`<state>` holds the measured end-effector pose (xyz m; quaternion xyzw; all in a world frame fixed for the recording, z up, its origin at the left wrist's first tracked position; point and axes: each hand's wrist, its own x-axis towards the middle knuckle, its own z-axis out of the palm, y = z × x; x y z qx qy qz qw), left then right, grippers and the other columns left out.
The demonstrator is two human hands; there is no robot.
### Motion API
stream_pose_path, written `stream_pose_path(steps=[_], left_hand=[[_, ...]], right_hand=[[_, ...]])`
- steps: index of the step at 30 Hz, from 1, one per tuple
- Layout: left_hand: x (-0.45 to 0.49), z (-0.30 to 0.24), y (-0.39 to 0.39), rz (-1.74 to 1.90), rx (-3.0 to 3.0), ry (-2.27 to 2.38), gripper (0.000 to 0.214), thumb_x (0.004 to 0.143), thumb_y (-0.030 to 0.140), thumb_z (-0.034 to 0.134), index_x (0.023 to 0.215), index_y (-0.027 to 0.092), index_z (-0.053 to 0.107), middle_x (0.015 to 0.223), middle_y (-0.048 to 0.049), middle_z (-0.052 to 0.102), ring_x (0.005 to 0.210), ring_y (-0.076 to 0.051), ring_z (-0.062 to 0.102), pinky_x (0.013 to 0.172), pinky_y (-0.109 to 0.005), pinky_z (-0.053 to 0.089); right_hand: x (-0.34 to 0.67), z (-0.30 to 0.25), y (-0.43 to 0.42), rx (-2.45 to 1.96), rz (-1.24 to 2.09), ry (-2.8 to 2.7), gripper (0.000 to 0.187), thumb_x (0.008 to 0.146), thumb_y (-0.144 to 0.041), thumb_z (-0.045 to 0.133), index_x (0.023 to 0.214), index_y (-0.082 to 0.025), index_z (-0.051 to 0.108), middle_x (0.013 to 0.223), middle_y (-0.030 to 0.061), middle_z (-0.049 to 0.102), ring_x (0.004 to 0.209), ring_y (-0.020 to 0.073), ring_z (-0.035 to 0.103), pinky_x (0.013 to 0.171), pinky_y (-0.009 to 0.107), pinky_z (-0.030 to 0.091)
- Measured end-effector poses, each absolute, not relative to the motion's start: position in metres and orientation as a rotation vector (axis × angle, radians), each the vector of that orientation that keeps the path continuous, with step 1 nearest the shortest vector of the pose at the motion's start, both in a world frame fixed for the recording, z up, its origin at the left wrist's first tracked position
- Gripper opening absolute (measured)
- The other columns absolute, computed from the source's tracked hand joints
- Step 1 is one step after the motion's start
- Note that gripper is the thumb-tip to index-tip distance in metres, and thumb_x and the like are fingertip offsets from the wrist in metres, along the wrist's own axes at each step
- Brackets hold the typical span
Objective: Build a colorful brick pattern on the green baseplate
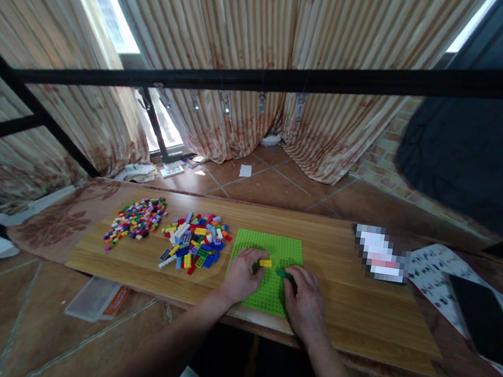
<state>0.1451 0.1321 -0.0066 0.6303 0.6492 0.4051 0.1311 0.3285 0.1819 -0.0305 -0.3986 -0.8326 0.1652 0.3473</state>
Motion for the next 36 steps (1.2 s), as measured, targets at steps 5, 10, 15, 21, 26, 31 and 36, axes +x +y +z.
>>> stream_pose_path(steps=[5,10,15,21,26,31,36], left_hand=[[0.1459,-0.0049,0.1309,1.188,1.823,1.884,0.033,0.074,0.005,0.058,0.103,0.017,0.066,0.102,-0.0068,0.071,0.098,-0.023,0.062,0.096,-0.042,0.049],[0.1465,-0.0032,0.1302,1.191,1.830,1.884,0.035,0.073,0.002,0.056,0.103,0.018,0.066,0.101,-0.0065,0.071,0.097,-0.022,0.062,0.096,-0.042,0.049],[0.1462,-0.0037,0.1308,1.181,1.826,1.897,0.039,0.072,0.000,0.055,0.104,0.019,0.066,0.100,-0.0063,0.071,0.098,-0.023,0.061,0.095,-0.042,0.050],[0.1447,-0.0061,0.1309,1.204,1.833,1.883,0.042,0.070,-0.002,0.052,0.105,0.018,0.066,0.102,-0.0070,0.071,0.099,-0.023,0.061,0.095,-0.043,0.050],[0.1438,-0.0081,0.1310,1.215,1.835,1.889,0.046,0.069,-0.004,0.050,0.106,0.019,0.066,0.100,-0.0064,0.070,0.099,-0.022,0.061,0.093,-0.042,0.051],[0.1424,-0.0083,0.1312,1.204,1.832,1.884,0.048,0.069,-0.004,0.049,0.106,0.020,0.065,0.101,-0.0056,0.070,0.100,-0.022,0.062,0.096,-0.043,0.049],[0.1417,-0.0061,0.1310,1.198,1.835,1.888,0.047,0.069,-0.005,0.049,0.106,0.019,0.065,0.103,-0.0061,0.070,0.101,-0.022,0.062,0.097,-0.042,0.048]], right_hand=[[0.3278,-0.0296,0.1811,-1.048,0.437,-2.146,0.023,0.092,-0.036,0.049,0.102,-0.022,0.064,0.109,0.0107,0.067,0.103,0.0270,0.061,0.091,0.047,0.050],[0.3279,-0.0304,0.1814,-1.036,0.432,-2.152,0.023,0.092,-0.034,0.048,0.105,-0.022,0.064,0.109,0.0103,0.067,0.104,0.0272,0.061,0.093,0.048,0.049],[0.3281,-0.0320,0.1824,-1.017,0.436,-2.149,0.025,0.092,-0.031,0.046,0.106,-0.023,0.065,0.109,0.0101,0.068,0.103,0.0275,0.061,0.093,0.049,0.049],[0.3275,-0.0343,0.1830,-1.021,0.437,-2.156,0.024,0.092,-0.028,0.046,0.107,-0.022,0.064,0.110,0.0097,0.067,0.105,0.0270,0.061,0.094,0.049,0.049],[0.3261,-0.0365,0.1834,-1.017,0.438,-2.146,0.024,0.092,-0.027,0.046,0.107,-0.023,0.064,0.111,0.0097,0.067,0.105,0.0268,0.061,0.095,0.049,0.050],[0.3240,-0.0349,0.1823,-1.022,0.432,-2.124,0.025,0.091,-0.025,0.047,0.108,-0.024,0.065,0.111,0.0087,0.067,0.105,0.0265,0.062,0.093,0.048,0.051],[0.3224,-0.0323,0.1808,-1.013,0.439,-2.116,0.025,0.091,-0.024,0.047,0.108,-0.024,0.064,0.111,0.0086,0.068,0.106,0.0264,0.062,0.093,0.047,0.051]])
